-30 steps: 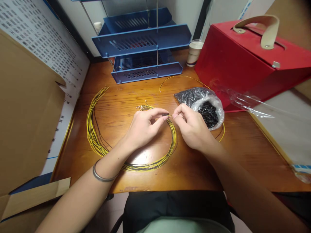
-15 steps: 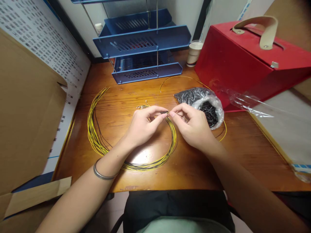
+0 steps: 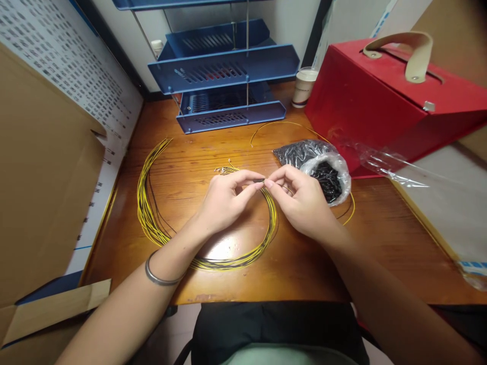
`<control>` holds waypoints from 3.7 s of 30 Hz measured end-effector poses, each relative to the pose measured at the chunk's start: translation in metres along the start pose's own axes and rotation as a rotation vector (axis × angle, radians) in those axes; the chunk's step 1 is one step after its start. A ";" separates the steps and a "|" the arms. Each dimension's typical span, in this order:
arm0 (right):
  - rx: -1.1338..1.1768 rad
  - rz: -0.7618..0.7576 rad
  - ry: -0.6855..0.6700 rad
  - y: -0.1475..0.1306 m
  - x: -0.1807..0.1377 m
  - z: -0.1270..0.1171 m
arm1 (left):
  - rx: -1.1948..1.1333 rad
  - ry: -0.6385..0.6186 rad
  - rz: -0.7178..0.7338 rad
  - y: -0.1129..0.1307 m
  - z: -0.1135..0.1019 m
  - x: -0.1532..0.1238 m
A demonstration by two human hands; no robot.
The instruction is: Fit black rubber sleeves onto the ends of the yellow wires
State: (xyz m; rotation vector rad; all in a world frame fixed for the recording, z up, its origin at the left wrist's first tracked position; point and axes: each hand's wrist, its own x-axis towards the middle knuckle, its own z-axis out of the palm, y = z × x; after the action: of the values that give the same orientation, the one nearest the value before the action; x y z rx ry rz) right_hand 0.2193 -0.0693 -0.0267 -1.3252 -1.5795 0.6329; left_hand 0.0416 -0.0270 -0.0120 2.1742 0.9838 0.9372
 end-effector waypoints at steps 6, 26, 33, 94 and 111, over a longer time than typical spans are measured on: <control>0.038 0.023 0.043 0.000 0.001 0.001 | -0.019 0.030 -0.011 -0.001 0.001 0.001; -0.011 -0.031 0.110 0.003 0.001 0.003 | -0.111 0.079 -0.070 -0.001 0.003 0.001; -0.052 -0.095 0.094 0.004 0.000 0.004 | -0.113 0.027 -0.078 0.001 0.004 0.001; -0.522 -0.138 0.432 0.008 -0.001 -0.006 | -0.606 0.489 -0.421 -0.009 -0.013 0.017; -0.502 -0.429 0.271 0.014 0.004 -0.019 | -0.488 0.605 -0.460 -0.011 -0.022 0.020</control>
State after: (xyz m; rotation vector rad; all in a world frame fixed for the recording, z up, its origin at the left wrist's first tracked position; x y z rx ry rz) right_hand 0.2426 -0.0650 -0.0299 -1.2918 -1.7787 -0.2162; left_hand 0.0294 -0.0003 0.0004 1.2044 1.2851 1.4452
